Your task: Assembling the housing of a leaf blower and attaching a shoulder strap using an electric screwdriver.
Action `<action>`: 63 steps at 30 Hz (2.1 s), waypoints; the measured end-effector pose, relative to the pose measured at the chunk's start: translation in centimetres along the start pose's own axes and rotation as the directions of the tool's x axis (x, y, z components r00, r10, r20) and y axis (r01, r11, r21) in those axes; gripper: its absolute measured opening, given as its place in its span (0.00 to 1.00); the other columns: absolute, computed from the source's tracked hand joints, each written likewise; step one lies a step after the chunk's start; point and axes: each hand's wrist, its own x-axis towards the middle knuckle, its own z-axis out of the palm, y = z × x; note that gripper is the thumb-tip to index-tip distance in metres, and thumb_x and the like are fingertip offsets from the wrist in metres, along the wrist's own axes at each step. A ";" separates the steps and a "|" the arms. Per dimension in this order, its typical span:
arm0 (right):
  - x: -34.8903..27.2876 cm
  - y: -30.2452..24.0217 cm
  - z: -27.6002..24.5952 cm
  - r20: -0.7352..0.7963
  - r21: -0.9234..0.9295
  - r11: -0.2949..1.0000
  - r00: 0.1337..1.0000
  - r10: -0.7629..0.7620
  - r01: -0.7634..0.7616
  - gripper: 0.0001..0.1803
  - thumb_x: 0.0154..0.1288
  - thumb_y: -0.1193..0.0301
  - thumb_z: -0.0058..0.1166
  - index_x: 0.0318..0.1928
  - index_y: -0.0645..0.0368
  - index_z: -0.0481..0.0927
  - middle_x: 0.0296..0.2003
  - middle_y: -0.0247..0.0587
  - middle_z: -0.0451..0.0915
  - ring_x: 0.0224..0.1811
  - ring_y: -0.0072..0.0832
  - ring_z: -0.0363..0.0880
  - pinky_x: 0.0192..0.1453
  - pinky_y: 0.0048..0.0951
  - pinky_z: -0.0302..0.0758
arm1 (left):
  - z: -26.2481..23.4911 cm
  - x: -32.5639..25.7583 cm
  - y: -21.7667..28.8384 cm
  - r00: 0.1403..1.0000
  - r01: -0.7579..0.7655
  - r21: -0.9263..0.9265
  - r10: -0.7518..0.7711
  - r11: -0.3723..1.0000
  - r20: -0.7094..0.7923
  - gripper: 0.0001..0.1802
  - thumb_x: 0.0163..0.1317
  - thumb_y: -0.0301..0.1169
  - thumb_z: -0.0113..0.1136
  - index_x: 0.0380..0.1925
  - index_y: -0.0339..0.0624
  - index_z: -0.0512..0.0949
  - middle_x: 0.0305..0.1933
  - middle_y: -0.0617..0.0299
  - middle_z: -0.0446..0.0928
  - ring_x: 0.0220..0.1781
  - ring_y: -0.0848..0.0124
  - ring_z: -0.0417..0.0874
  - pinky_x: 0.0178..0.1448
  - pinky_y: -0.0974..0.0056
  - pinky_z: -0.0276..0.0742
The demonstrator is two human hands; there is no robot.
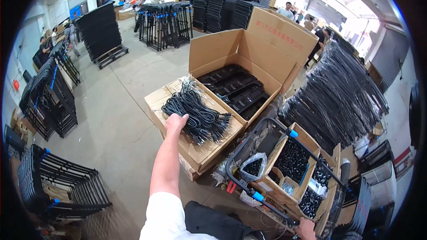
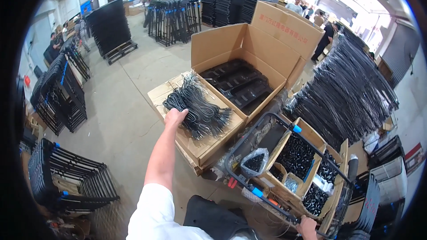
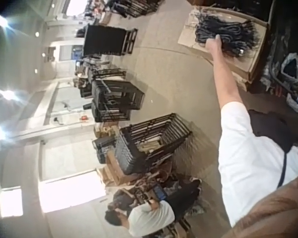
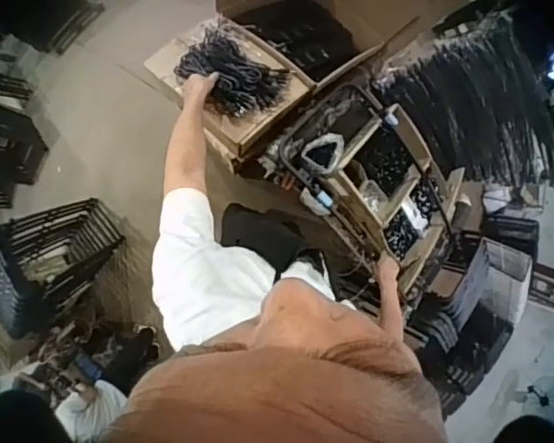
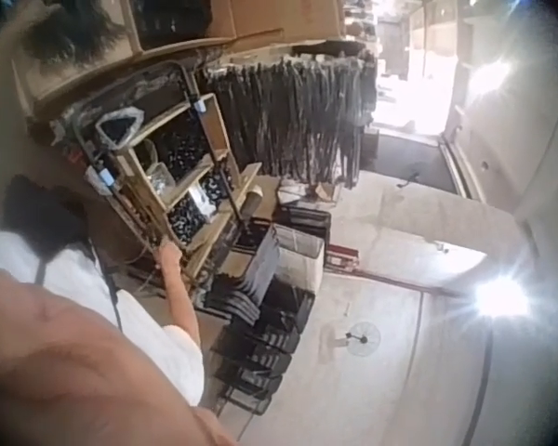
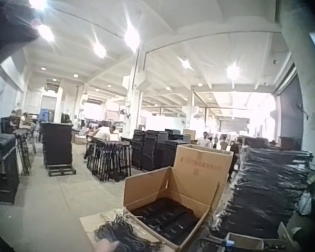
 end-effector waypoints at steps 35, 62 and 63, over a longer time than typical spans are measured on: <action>-0.3 0.1 1.1 0.395 -0.134 0.990 0.918 0.020 0.036 0.13 0.60 0.61 0.58 0.41 0.50 0.89 0.39 0.41 0.91 0.42 0.40 0.92 0.43 0.43 0.84 | -19.7 -8.9 18.2 0.581 -0.516 -0.857 0.733 -0.005 -0.353 0.21 0.66 0.21 0.46 0.60 0.37 0.67 0.36 0.57 0.78 0.34 0.68 0.83 0.42 0.62 0.83; 0.5 -0.4 -1.9 0.406 -0.019 0.998 0.912 -0.053 0.067 0.15 0.67 0.63 0.51 0.49 0.53 0.83 0.43 0.45 0.90 0.44 0.41 0.92 0.44 0.47 0.84 | 22.6 -33.4 0.3 0.440 -0.117 -0.668 0.642 0.735 0.629 0.20 0.72 0.45 0.65 0.43 0.36 0.79 0.32 0.60 0.86 0.31 0.72 0.89 0.38 0.62 0.83; 1.0 -0.4 -2.0 0.400 -0.016 0.998 0.915 -0.049 0.061 0.15 0.67 0.63 0.51 0.49 0.53 0.83 0.43 0.45 0.90 0.44 0.41 0.92 0.44 0.47 0.84 | 22.8 -33.3 0.3 0.440 -0.139 -0.626 0.614 0.767 0.655 0.19 0.72 0.44 0.65 0.43 0.36 0.79 0.33 0.60 0.86 0.31 0.72 0.88 0.38 0.62 0.83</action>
